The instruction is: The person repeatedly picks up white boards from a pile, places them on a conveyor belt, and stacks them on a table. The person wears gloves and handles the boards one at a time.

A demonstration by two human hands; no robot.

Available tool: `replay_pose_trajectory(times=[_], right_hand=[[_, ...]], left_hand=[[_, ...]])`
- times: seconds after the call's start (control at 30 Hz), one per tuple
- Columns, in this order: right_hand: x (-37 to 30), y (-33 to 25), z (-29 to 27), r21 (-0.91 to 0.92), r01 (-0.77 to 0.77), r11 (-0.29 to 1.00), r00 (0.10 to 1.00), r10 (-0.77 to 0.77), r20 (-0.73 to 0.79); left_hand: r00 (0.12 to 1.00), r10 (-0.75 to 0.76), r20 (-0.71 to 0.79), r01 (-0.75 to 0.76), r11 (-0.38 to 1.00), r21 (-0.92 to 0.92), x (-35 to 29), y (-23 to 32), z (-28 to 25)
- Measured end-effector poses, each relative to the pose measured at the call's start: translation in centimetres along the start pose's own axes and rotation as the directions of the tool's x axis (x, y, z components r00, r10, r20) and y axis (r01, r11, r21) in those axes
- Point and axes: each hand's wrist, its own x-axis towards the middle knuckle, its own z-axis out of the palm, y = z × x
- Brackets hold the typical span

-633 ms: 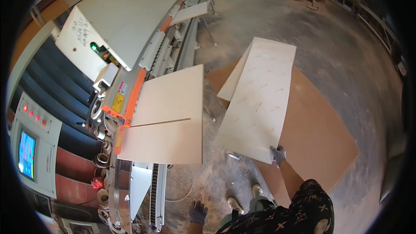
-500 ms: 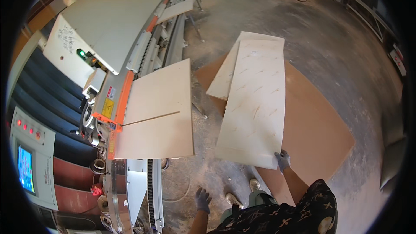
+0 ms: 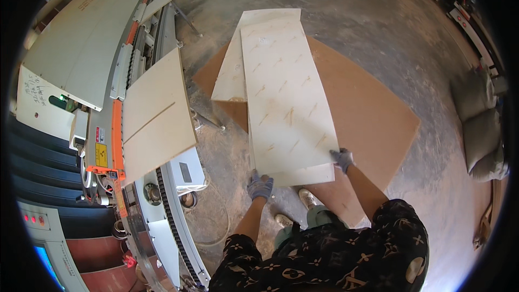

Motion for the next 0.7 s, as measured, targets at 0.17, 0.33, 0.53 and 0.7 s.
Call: replay_pose_trajectory(times=[0.17, 0.33, 0.53, 0.7], right_hand=[[0.4, -0.1, -5.6, 0.333, -0.041, 0.942, 0.999, 0.030, 0.037], [-6.8, -9.7, -14.9, -0.272, 0.511, 0.816, 0.827, -0.552, -0.103], [-24.0, -17.0, -24.2, -0.505, 0.745, 0.436, 0.519, -0.855, 0.026], [-29.5, -9.1, -20.5, -0.791, 0.596, -0.137, 0.295, -0.879, 0.375]], left_hand=[[0.972, 0.068, 0.226, -0.019, 0.977, -0.214, -3.1, 3.2, 1.4], [0.745, 0.409, 0.526, -0.111, 0.854, -0.508, -5.0, 4.0, 9.1], [0.751, 0.594, 0.288, 0.107, 0.320, -0.941, -6.1, 16.0, 4.7], [0.938, 0.341, 0.054, 0.182, -0.356, -0.917, 1.4, 16.6, -10.9]])
